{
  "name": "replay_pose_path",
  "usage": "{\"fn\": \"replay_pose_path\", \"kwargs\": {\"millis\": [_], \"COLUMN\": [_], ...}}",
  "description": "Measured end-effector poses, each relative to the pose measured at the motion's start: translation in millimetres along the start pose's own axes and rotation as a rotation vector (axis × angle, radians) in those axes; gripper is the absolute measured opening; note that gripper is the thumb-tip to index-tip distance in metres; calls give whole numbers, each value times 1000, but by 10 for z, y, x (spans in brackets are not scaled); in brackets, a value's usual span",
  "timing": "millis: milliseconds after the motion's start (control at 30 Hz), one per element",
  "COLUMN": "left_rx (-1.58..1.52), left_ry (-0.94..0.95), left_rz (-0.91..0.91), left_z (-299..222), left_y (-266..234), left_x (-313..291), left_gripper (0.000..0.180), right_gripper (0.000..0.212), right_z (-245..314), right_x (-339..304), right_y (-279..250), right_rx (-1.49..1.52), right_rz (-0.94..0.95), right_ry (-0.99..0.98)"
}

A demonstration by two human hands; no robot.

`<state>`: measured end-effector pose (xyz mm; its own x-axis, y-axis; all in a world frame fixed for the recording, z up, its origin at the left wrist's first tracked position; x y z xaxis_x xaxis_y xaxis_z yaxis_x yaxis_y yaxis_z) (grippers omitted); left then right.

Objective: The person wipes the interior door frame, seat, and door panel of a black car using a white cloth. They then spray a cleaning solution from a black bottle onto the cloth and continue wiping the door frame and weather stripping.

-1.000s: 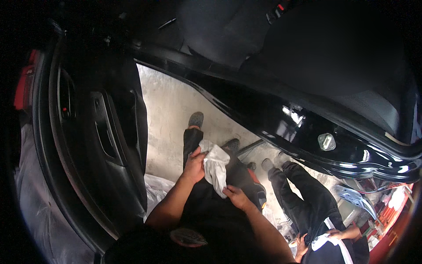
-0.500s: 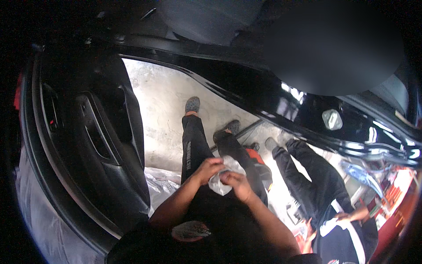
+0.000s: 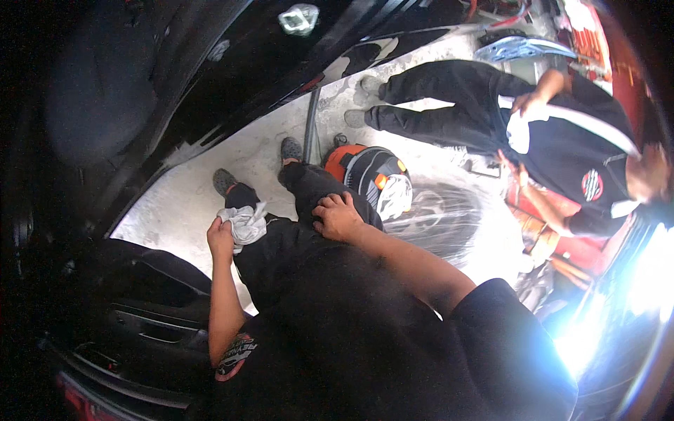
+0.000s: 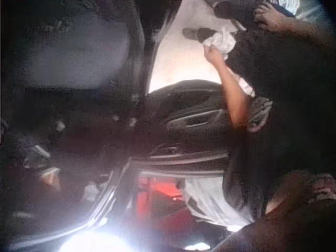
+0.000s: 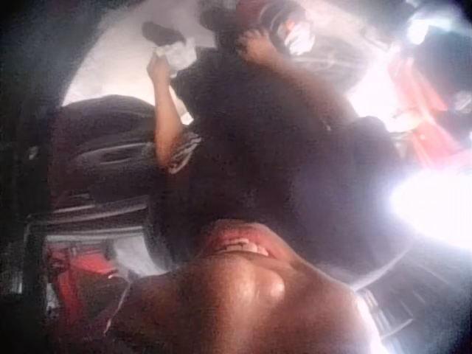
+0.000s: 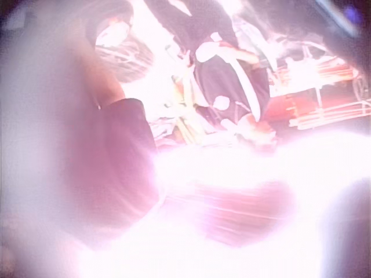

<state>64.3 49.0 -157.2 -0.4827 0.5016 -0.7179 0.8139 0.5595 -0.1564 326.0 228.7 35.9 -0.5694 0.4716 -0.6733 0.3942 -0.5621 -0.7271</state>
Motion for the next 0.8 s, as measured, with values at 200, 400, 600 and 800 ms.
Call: {"fn": "replay_pose_path", "kwargs": {"millis": [200,400,600,800], "left_rx": [392,544,516,876], "left_ry": [5,-92,18,178], "left_rz": [25,23,40,-69], "left_z": [-446,-322,-787,-854], "left_y": [-408,-872,-453,-364], "left_x": [443,469,-252,-495], "left_gripper": [43,49,29,27], "right_gripper": [44,39,33,29], "right_z": [-326,-1189,-1956,-1803], "right_x": [-131,-401,-631,-605], "right_y": [-7,300,1467,2255], "right_rx": [320,990,784,509], "right_rz": [22,-293,-109,202], "right_ry": [248,356,514,235]}}
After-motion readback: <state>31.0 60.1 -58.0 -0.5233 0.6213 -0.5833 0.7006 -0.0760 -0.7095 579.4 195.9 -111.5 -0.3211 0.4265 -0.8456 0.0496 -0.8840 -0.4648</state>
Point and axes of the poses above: each hand's wrist, its own x-axis towards the middle knuckle, its own y-axis out of the palm, z = x × y, the point moved 7 cm from there along x, towards the middle knuckle, and after that the axes turned 7 degrees about -x, right-handed, at the moved point
